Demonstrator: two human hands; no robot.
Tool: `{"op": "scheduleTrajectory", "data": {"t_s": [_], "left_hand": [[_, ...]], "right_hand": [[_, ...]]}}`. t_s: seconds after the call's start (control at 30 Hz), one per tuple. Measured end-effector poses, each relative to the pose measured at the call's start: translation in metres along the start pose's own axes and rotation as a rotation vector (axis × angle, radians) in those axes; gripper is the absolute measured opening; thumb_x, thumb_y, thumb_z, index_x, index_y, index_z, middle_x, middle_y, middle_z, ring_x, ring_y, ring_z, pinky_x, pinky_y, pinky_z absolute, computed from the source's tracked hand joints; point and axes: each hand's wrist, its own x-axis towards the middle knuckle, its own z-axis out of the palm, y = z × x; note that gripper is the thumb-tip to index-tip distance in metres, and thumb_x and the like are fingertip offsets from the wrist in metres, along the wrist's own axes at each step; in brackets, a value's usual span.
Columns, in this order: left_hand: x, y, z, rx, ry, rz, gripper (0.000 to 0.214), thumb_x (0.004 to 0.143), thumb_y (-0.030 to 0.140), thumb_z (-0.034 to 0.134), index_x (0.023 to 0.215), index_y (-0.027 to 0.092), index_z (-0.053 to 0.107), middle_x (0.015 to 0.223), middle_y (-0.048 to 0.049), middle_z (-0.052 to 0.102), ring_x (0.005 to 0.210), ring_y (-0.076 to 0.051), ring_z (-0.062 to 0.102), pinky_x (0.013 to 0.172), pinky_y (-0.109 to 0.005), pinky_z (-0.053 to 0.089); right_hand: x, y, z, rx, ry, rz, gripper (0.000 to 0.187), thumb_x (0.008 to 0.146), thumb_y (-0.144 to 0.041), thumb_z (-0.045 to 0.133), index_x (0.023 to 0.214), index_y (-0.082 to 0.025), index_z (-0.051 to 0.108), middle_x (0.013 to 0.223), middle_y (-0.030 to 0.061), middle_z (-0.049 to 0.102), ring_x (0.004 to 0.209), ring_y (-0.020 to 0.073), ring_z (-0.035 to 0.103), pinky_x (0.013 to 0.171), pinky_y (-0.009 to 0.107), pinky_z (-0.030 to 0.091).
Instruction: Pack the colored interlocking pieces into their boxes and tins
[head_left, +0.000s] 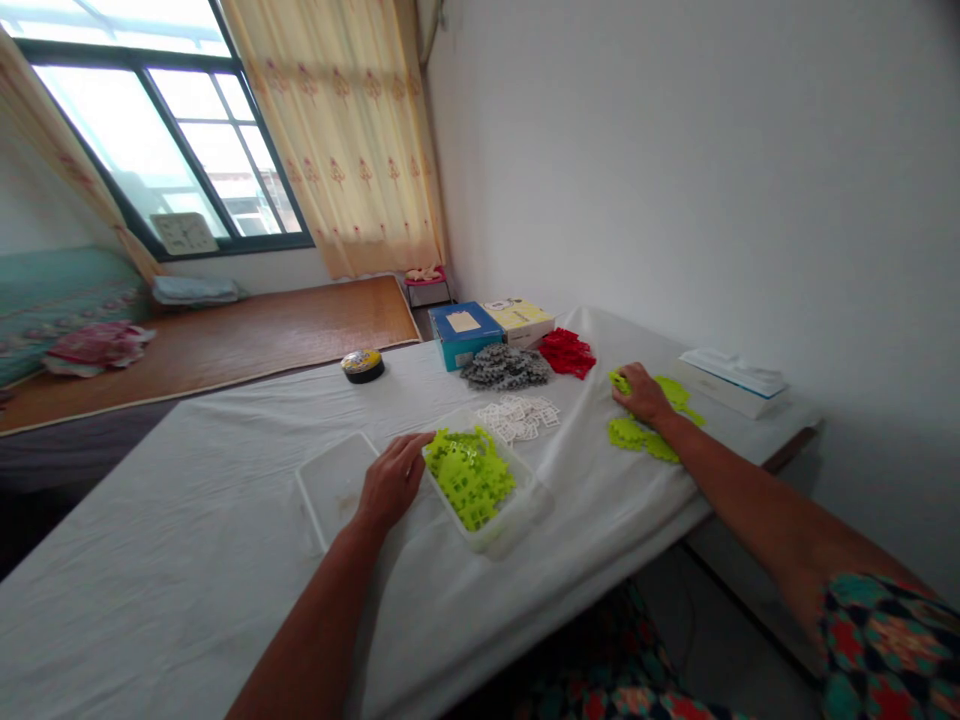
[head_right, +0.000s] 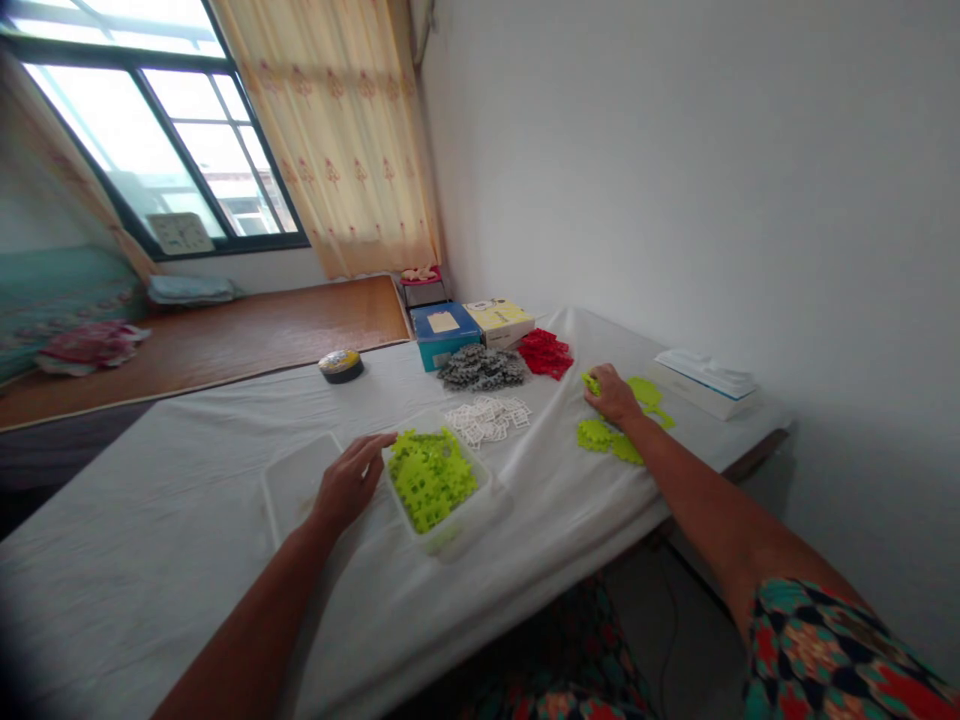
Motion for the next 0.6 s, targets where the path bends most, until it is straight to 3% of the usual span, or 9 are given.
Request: {"op": "scheduleTrajectory", "data": {"t_s": [0.43, 0.6], "left_hand": [[0.001, 0.004, -0.001, 0.004, -0.017, -0.017, 0.036, 0.094, 0.019, 0.038, 0.123, 0.024, 0.058, 0.115, -0.0051, 0.067, 0.107, -0.018, 0.062, 0.091, -0.032, 0.052], [-0.001, 0.001, 0.001, -0.016, -0.02, -0.017, 0.035, 0.094, 0.019, 0.039, 0.123, 0.023, 0.058, 0.117, -0.0053, 0.066, 0.109, -0.018, 0.061, 0.094, -0.032, 0.051]], "right_hand": [[0.043, -0.001, -0.015, -0.085, 0.121, 0.173, 0.028, 0.074, -0.033, 0.054, 0.098, -0.02, 0.057, 0.099, 0.0139, 0.06, 0.092, 0.0287, 0.056, 0.078, 0.037, 0.046], [0.044, -0.008, -0.016, -0.034, 0.106, 0.246, 0.021, 0.07, -0.035, 0.056, 0.085, -0.021, 0.057, 0.088, 0.0121, 0.063, 0.084, 0.0282, 0.058, 0.077, 0.038, 0.047]]}}
